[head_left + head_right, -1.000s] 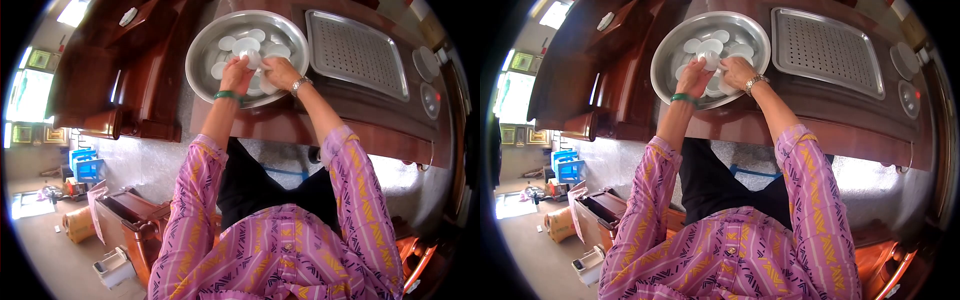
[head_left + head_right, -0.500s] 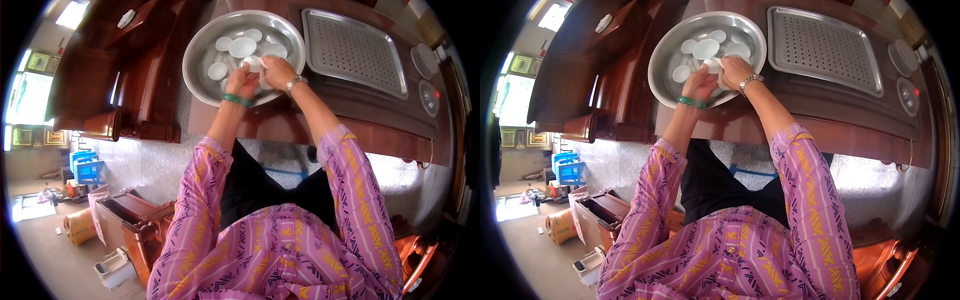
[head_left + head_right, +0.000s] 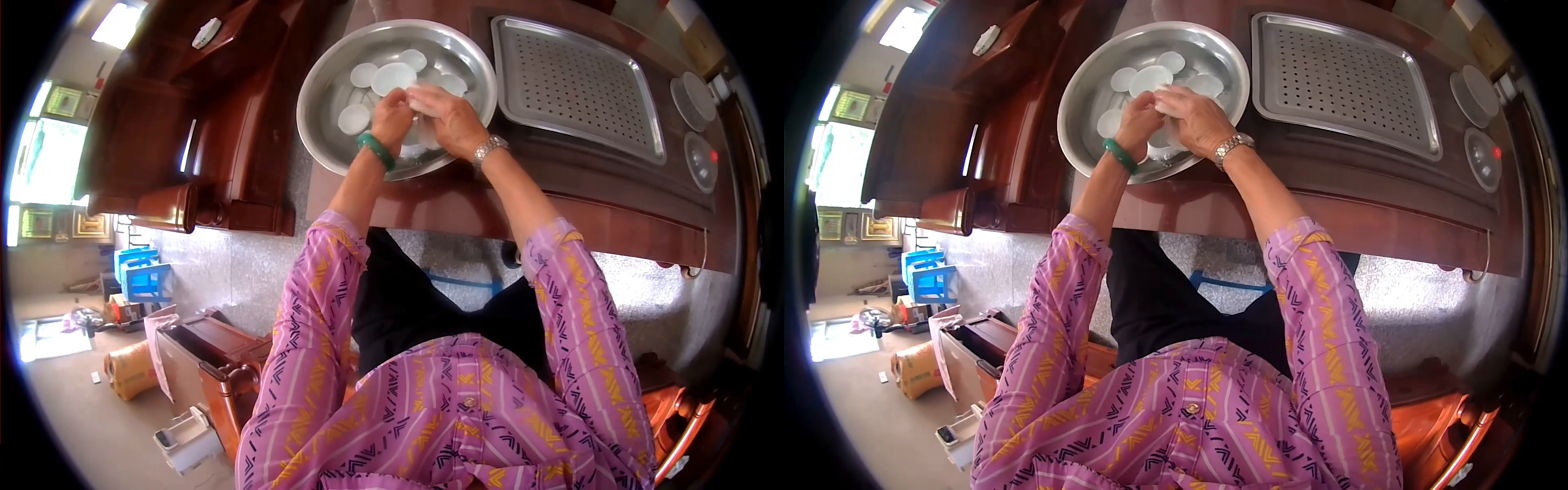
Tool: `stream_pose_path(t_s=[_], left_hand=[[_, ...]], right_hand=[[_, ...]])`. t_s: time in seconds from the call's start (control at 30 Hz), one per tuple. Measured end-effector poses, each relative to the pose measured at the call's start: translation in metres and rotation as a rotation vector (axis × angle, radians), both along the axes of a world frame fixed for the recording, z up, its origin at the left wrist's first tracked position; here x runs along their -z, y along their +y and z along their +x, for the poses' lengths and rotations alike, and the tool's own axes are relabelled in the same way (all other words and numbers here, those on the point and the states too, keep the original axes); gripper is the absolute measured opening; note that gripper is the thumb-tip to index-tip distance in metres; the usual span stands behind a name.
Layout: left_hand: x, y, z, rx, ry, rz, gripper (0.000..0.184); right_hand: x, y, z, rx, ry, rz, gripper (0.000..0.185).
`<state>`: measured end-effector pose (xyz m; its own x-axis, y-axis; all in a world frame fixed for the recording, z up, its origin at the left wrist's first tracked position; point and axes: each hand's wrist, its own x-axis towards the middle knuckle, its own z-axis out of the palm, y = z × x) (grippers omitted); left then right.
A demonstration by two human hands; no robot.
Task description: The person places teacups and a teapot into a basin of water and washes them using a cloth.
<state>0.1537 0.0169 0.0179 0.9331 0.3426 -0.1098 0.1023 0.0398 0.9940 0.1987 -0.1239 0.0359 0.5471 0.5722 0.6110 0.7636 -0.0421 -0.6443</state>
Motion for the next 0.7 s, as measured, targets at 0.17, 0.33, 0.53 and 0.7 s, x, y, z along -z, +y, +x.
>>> stream_pose_path(t_s=[0.17,0.33,0.53,0.7], left_hand=[[-0.014,-0.008,-0.020,-0.006,-0.039,-0.336,0.010],[-0.025,-0.005,-0.015,-0.035,-0.020,-0.421,0.021],[-0.013,-0.013,-0.001,-0.241,0.002,-0.490,0.015],[0.013,-0.013,0.005,-0.120,-0.078,-0.563,0.015]], right_hand=[[0.003,0.005,0.015,0.122,0.191,-0.383,0.028],[-0.004,0.009,0.000,0.169,0.142,-0.659,0.015],[-0.003,0.001,-0.001,0.015,0.043,-0.190,0.024],[0.002,0.003,0.002,-0.002,-0.181,-0.051,0.031]])
